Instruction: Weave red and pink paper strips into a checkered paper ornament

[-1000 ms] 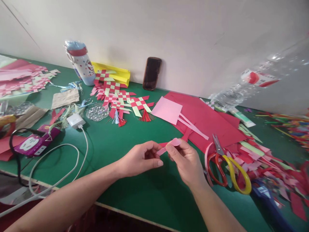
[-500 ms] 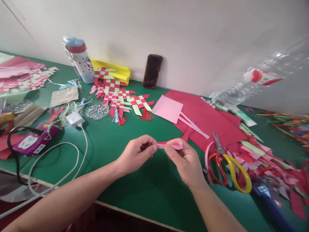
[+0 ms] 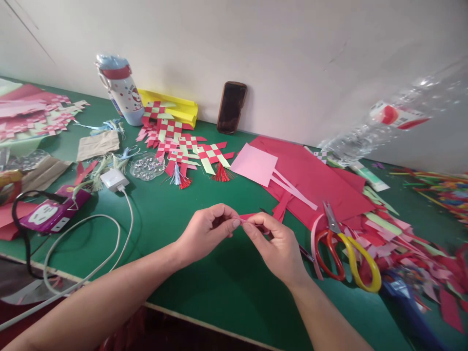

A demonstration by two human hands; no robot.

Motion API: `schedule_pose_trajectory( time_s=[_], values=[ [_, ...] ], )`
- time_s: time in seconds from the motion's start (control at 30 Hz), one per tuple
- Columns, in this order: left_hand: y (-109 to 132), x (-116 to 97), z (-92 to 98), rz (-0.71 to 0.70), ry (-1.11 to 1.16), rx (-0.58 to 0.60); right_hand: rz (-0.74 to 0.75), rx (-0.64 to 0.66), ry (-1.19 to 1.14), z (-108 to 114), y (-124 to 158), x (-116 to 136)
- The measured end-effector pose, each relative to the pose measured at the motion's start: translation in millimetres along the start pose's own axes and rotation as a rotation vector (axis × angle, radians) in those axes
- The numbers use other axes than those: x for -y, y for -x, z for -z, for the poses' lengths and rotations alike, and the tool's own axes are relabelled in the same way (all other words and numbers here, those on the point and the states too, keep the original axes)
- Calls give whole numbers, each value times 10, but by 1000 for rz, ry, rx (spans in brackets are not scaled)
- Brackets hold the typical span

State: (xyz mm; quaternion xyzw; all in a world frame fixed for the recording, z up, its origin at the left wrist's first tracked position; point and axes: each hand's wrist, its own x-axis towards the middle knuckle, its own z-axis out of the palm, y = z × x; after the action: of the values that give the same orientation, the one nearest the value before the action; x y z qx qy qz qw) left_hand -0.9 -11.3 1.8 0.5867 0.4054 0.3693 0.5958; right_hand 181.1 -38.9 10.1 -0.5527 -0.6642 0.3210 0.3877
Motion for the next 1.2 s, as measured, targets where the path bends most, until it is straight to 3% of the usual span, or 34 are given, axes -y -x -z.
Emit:
schedule_pose_trajectory(
  time_s=[0.6, 0.9, 1.2],
  values=[
    [-18, -33, 30, 7, -24, -42, -29, 41, -8, 0, 9, 30],
    [-70, -36, 105, 42, 157, -101, -59, -86, 33, 111, 0, -25],
    [-68, -32, 123, 28, 110, -116, -75, -84, 30, 130, -9, -41]
  ],
)
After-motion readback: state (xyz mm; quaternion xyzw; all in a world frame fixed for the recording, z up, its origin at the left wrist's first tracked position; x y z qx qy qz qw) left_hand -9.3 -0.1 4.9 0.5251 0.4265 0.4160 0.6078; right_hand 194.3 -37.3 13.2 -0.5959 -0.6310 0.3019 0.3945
